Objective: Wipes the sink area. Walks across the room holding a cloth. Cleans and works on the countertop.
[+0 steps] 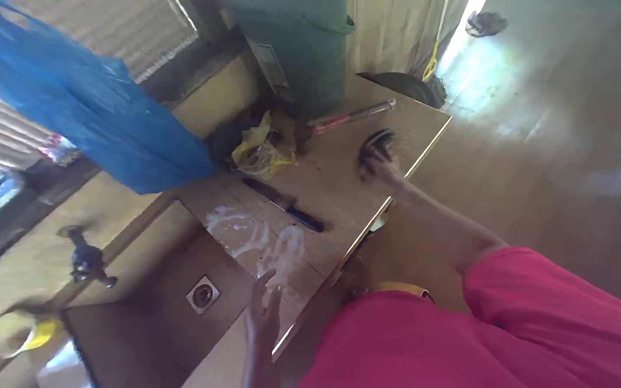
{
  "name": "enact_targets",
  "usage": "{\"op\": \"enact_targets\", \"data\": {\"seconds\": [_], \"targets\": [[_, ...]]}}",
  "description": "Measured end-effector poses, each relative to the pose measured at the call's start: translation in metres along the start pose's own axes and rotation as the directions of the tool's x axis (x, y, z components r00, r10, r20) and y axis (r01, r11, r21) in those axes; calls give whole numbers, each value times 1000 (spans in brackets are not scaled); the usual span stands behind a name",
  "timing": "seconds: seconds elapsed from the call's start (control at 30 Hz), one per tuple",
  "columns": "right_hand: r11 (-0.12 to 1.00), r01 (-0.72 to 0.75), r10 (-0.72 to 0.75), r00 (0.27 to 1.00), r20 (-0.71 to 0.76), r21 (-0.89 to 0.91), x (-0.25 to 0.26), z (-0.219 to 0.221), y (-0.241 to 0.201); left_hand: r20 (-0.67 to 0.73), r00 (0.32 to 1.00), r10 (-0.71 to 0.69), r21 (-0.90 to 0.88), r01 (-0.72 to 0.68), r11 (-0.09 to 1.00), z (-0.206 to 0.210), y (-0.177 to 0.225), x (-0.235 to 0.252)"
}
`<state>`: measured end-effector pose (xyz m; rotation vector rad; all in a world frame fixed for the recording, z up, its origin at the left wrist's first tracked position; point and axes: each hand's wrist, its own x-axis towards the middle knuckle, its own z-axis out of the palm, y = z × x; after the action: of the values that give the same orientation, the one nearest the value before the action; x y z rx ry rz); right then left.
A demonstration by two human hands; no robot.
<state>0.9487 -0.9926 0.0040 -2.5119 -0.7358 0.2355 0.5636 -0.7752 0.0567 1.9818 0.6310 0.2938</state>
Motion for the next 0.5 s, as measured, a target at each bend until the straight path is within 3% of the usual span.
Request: {"op": "enact_targets", "data": {"seconds": [0.13, 0.27, 0.37, 0.5], "targets": [[979, 199, -200, 980, 7, 47, -43, 47, -49, -21, 999, 50, -21, -51, 999, 0, -8, 32], [950, 298, -301, 954, 15, 90, -45, 30, -10, -73, 989, 127, -40, -130, 991, 14, 22, 57], [981, 193, -187, 967, -171, 21, -18, -9, 67, -65, 987, 147, -24, -149, 989, 27, 42, 78], [974, -223, 223, 944, -244, 26, 39, -82, 162, -15, 985, 172, 89, -170, 981, 60, 79, 133]]}}
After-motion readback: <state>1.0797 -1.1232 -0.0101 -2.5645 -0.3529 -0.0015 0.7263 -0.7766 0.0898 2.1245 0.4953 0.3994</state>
